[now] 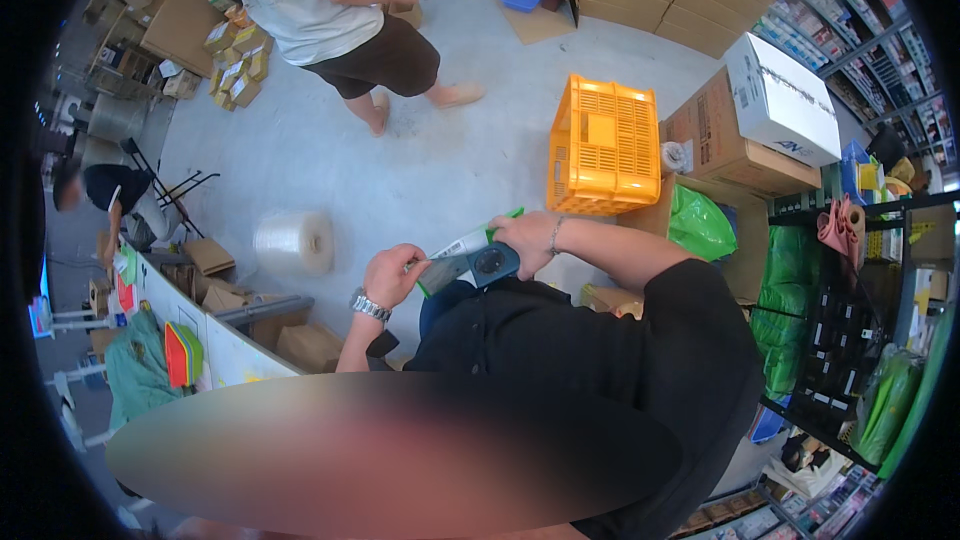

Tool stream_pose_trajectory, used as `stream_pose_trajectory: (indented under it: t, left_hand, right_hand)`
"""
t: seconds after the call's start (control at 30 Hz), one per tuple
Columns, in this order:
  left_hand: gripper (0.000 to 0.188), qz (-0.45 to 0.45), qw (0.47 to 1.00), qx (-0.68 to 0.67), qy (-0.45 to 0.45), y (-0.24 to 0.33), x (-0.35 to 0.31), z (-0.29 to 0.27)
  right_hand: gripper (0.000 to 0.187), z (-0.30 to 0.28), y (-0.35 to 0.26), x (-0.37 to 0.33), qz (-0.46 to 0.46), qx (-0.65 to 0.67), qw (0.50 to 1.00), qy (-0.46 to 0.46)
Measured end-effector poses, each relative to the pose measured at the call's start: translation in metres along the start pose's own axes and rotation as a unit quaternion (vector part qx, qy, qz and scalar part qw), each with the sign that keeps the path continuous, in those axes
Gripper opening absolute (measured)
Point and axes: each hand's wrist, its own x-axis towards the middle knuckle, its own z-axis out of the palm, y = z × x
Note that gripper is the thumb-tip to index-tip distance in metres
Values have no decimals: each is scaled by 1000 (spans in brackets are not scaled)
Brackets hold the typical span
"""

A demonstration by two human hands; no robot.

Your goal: The person processes shipping orders at a counter, prints labels, retrieves items from shelves, places them into green poly mailers, seals the packages, and moves them toward a staging area. The person also uses a laptop and a handheld scanner during the process.

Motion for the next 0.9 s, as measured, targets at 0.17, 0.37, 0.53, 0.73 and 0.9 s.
stream_pose_trajectory:
  t: [0.17, 0.37, 0.53, 0.73, 0.9]
  left_hand:
    - [12, -3, 999, -7, 54, -90, 77, -47]
    - [20, -41, 997, -14, 61, -219, 141, -126]
    - [38, -120, 992, -32, 9, -336, 206, -226]
    - [35, -203, 978, -16, 53, -477, 295, -350]
    - [37, -333, 936, -29, 108, -665, 315, -401]
  right_hand:
    - [59, -67, 39, 113, 14, -24, 998, 50]
    - [58, -138, 74, 273, 33, -40, 997, 60]
    - [65, -197, 108, 370, 146, -31, 986, 76]
    - [68, -249, 171, 492, 305, 42, 946, 106]
    - [72, -307, 239, 612, 420, 59, 903, 76]
